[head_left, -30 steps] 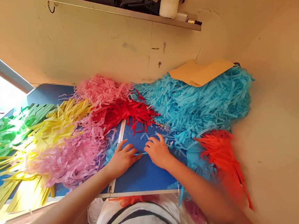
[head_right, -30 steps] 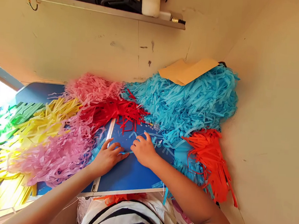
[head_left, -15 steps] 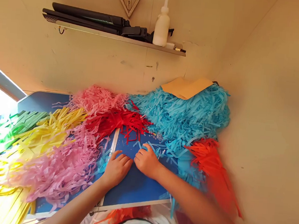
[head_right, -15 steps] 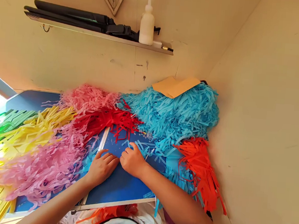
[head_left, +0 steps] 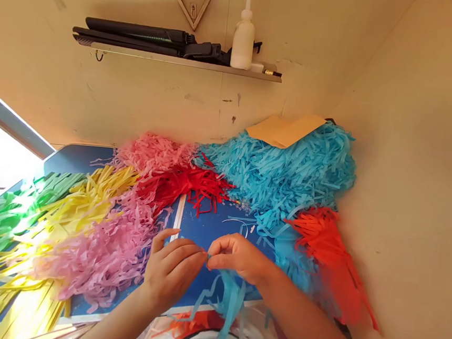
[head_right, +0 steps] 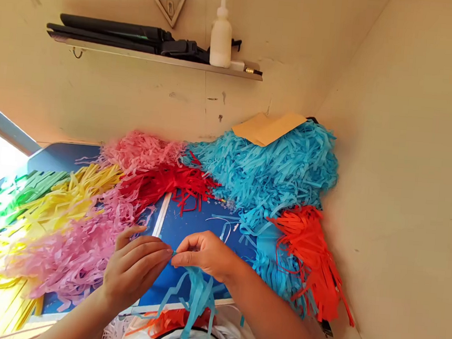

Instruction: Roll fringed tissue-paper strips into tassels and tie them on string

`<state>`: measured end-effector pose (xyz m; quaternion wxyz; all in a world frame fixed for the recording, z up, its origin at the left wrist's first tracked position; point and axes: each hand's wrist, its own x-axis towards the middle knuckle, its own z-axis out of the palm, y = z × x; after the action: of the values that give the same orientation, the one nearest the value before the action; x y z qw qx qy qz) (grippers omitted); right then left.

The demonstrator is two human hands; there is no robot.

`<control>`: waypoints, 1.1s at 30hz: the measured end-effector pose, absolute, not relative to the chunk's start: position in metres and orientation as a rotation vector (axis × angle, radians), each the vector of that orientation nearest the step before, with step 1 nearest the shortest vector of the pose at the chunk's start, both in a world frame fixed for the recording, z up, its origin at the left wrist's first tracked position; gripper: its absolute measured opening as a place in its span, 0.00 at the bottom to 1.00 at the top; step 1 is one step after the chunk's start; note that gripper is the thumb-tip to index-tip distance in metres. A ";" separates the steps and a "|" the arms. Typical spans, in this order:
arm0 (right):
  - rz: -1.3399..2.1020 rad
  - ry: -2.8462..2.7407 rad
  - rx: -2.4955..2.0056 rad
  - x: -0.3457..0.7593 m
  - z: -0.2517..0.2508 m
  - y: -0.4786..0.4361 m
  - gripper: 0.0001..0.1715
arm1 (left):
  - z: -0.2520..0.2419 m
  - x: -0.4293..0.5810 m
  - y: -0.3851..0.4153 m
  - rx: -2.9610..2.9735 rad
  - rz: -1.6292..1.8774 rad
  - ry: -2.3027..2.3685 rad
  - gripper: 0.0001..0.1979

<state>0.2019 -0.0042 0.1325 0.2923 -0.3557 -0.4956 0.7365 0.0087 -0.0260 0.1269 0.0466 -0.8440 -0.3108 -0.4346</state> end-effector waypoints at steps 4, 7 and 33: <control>1.931 -0.943 -0.912 0.190 0.109 -0.028 0.24 | 0.118 0.019 -0.040 -2.601 -1.575 -1.217 0.07; 1.894 -0.794 -0.938 0.187 0.100 -0.043 0.19 | 0.116 0.021 -0.048 -2.705 -1.587 -1.481 0.06; 0.649 -1.941 -1.713 0.248 0.081 0.042 0.11 | 0.095 0.014 -0.047 -2.333 -2.586 -2.532 0.13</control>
<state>0.2481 0.0425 0.0808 0.2341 -0.6240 -0.7071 0.2363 0.0144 -0.0473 0.0954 -0.5499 -0.4525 -0.4911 -0.5017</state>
